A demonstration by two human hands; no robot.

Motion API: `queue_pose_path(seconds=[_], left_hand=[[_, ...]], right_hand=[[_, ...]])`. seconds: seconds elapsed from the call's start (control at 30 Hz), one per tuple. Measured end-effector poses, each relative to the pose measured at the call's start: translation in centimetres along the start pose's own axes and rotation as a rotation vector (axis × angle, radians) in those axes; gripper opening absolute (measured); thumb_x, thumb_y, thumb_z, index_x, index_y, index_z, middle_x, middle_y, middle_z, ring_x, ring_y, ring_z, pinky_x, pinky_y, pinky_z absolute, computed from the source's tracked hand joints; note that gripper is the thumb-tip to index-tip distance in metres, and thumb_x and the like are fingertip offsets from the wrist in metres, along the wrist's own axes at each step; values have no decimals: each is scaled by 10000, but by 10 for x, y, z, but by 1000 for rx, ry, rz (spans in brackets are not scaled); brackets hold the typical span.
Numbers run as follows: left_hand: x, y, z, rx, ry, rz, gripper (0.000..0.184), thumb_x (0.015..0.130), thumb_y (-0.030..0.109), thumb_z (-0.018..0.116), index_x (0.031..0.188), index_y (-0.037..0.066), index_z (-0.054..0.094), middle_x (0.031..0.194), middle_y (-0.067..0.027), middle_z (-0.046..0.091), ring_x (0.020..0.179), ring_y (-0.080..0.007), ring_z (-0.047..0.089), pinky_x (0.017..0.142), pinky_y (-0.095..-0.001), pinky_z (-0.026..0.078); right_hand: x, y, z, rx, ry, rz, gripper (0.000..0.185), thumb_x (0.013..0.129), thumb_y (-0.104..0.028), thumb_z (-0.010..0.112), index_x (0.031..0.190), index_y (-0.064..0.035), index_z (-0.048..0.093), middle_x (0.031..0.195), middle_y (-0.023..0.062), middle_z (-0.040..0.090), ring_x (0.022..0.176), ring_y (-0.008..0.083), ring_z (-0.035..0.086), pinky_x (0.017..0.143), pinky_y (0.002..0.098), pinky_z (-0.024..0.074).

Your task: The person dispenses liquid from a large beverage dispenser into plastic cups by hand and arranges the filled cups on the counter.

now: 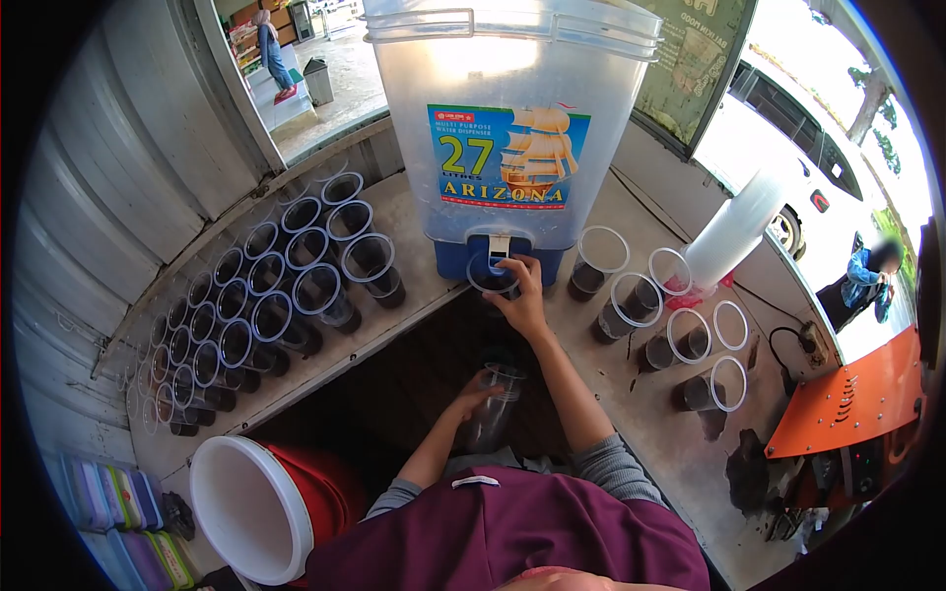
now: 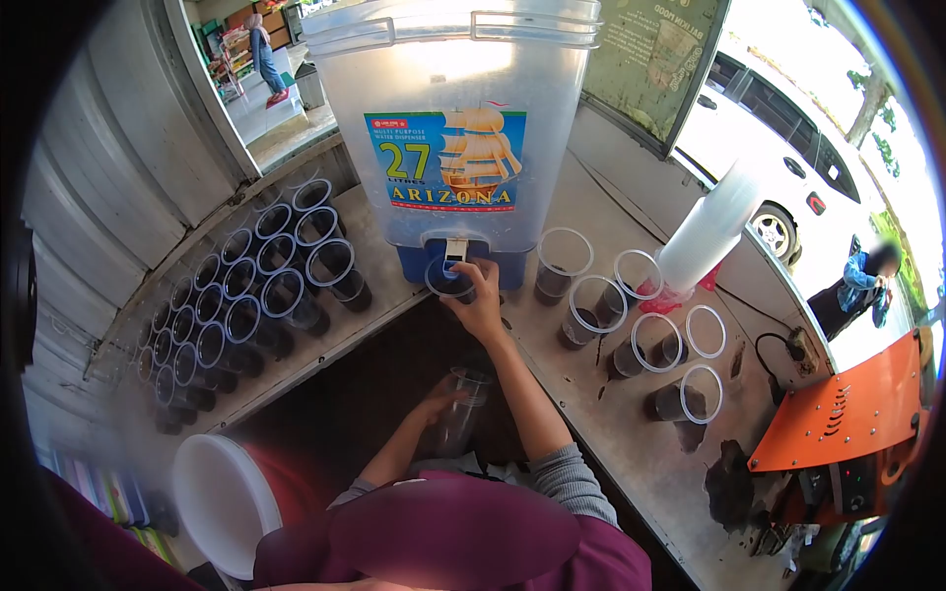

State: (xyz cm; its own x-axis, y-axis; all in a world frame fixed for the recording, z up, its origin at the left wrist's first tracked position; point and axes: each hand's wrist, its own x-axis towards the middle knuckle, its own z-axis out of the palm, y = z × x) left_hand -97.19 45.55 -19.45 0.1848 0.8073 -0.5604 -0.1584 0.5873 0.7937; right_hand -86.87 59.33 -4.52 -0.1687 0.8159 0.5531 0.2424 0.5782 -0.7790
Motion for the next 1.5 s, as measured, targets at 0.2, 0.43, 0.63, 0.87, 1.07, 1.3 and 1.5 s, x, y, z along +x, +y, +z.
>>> queue_pose_path(seconds=[0.2, 0.43, 0.63, 0.87, 1.07, 1.3, 1.5], left_hand=[[0, 0, -1, 13, -12, 24, 780, 680, 261, 736, 1309, 88, 308, 1192, -161, 485, 1094, -251, 490, 916, -353, 388], [-4, 5, 2, 39, 10, 19, 746, 698, 258, 726, 1302, 97, 320, 1194, -148, 486, 1090, -236, 493, 922, -342, 386], [-3, 2, 0, 31, -9, 21, 737, 701, 244, 727, 1301, 104, 323, 1195, -140, 488, 1091, -230, 493, 922, -345, 390], [14, -15, -9, 165, 71, 45, 821, 629, 266, 779, 1294, 82, 333, 1163, -145, 511, 1070, -246, 507, 887, -349, 416], [23, 22, -22, 247, 324, 181, 925, 471, 256, 856, 1244, 70, 382, 1160, -130, 515, 1050, -235, 516, 887, -333, 418], [68, 55, -23, 255, 500, 598, 898, 447, 211, 863, 1208, 63, 410, 1148, -107, 529, 1047, -222, 519, 894, -314, 420], [64, 85, -3, 211, 581, 742, 883, 437, 199, 866, 1185, 39, 426, 1129, -110, 531, 1041, -224, 520, 879, -325, 418]], right_hand=[[0, 0, 1, -6, 1, -10, 552, 517, -52, 777, 1009, -134, 541, 1071, 148, 426, 1036, 324, 438, 866, 395, 392], [0, 0, 1, -8, 1, -4, 560, 518, -48, 778, 1014, -138, 534, 1076, 151, 427, 1042, 328, 436, 868, 398, 391], [0, 1, 1, -11, 0, -6, 560, 517, -48, 777, 1014, -135, 532, 1074, 153, 428, 1046, 331, 433, 869, 402, 388], [-1, 0, 0, 2, -2, 2, 556, 521, -48, 771, 1017, -136, 535, 1069, 150, 430, 1050, 331, 430, 871, 401, 386], [10, -11, -10, -116, -35, -51, 553, 519, -72, 776, 1017, -121, 539, 1025, 112, 450, 987, 279, 478, 850, 351, 405], [14, -42, -34, -238, -115, 297, 703, 509, -112, 786, 1125, -176, 454, 975, 154, 461, 907, 329, 521, 804, 396, 438], [-21, -82, -88, -209, -280, 340, 794, 456, -93, 810, 1158, -141, 443, 1005, 120, 497, 920, 253, 547, 813, 346, 444]])
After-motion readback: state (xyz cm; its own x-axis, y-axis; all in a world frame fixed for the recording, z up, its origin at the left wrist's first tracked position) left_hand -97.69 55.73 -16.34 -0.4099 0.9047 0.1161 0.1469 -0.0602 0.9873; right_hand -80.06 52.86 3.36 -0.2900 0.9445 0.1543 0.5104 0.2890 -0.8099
